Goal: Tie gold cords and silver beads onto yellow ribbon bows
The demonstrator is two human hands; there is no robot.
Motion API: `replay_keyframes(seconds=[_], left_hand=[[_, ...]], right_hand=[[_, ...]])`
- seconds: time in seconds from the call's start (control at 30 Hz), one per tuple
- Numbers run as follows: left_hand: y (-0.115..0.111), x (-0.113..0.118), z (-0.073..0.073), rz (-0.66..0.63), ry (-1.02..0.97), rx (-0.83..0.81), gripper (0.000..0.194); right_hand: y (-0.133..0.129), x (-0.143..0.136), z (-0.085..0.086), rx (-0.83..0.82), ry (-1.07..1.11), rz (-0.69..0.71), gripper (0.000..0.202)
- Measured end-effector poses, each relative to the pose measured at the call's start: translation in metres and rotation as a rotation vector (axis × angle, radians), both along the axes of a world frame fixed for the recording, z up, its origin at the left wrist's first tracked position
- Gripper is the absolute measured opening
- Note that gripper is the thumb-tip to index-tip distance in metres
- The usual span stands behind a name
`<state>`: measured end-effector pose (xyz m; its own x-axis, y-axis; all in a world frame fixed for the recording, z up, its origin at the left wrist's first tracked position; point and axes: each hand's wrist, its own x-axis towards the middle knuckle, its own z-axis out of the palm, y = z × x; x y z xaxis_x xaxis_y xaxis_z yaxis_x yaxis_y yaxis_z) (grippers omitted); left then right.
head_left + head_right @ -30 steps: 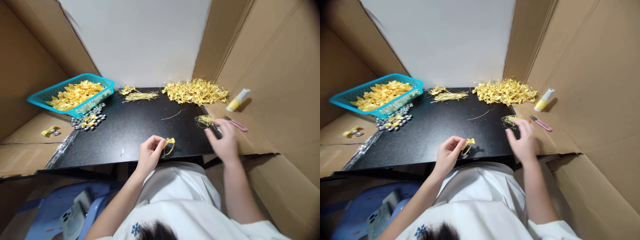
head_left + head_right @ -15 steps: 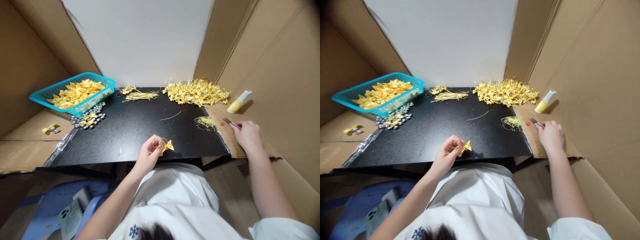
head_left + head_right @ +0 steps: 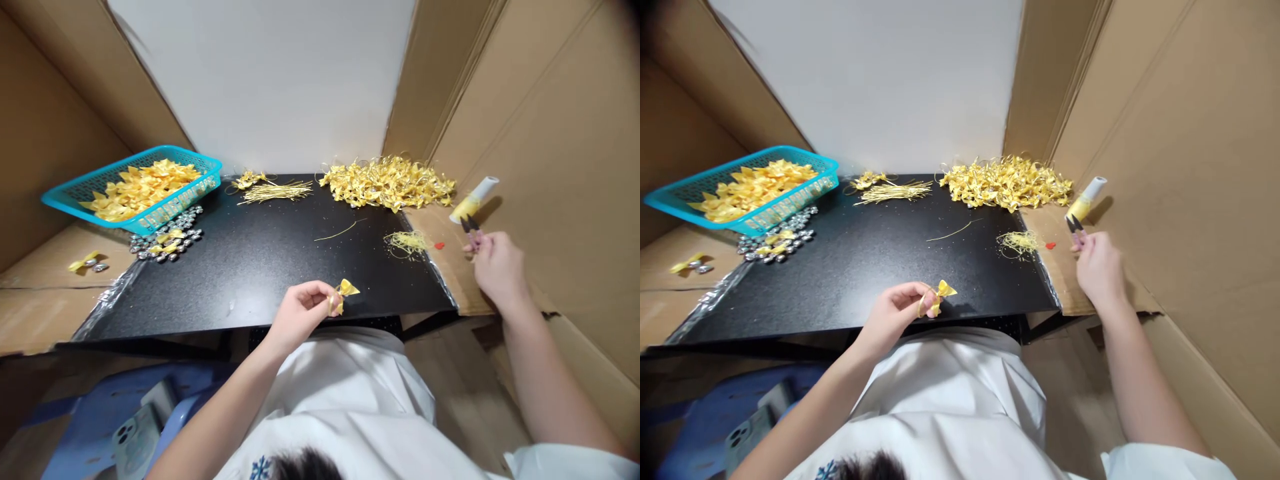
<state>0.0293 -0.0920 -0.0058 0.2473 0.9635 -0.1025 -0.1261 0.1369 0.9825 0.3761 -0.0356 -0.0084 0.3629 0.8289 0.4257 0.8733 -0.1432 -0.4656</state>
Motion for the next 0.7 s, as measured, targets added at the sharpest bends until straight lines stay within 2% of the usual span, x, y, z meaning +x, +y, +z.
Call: replay_keyframes(seconds=[0.07, 0.13, 0.27, 0.33, 0.43, 0.53, 0.7], left_hand=[[0.001, 0.004, 0.001, 0.002, -0.006, -0.04, 0.02], [0.001, 0.008, 0.001, 0.011, -0.017, -0.049, 0.024], [0.002, 0.013, 0.002, 0.042, -0.001, -0.014, 0.03], [0.002, 0.014, 0.003, 0.05, 0.0, 0.009, 0.032], [0.002, 0.015, 0.003, 0.044, -0.008, 0.027, 0.031], [0.002, 0.016, 0.002, 0.029, -0.013, 0.03, 0.028], [0.001, 0.018, 0.0, 0.014, -0.013, 0.042, 0.027]], right_hand=[[-0.016, -0.019, 0.006, 0.014, 0.215, 0.226, 0.033], [-0.034, -0.042, 0.008, -0.076, 0.42, 0.472, 0.036], [-0.065, -0.084, 0.003, -0.134, 0.531, 0.729, 0.038], [-0.076, -0.1, -0.002, -0.125, 0.506, 0.782, 0.032], [-0.084, -0.115, -0.009, 0.021, 0.427, 0.783, 0.026], [-0.083, -0.12, -0.012, 0.157, 0.238, 0.78, 0.028], [-0.077, -0.121, -0.013, 0.21, 0.035, 0.756, 0.028]])
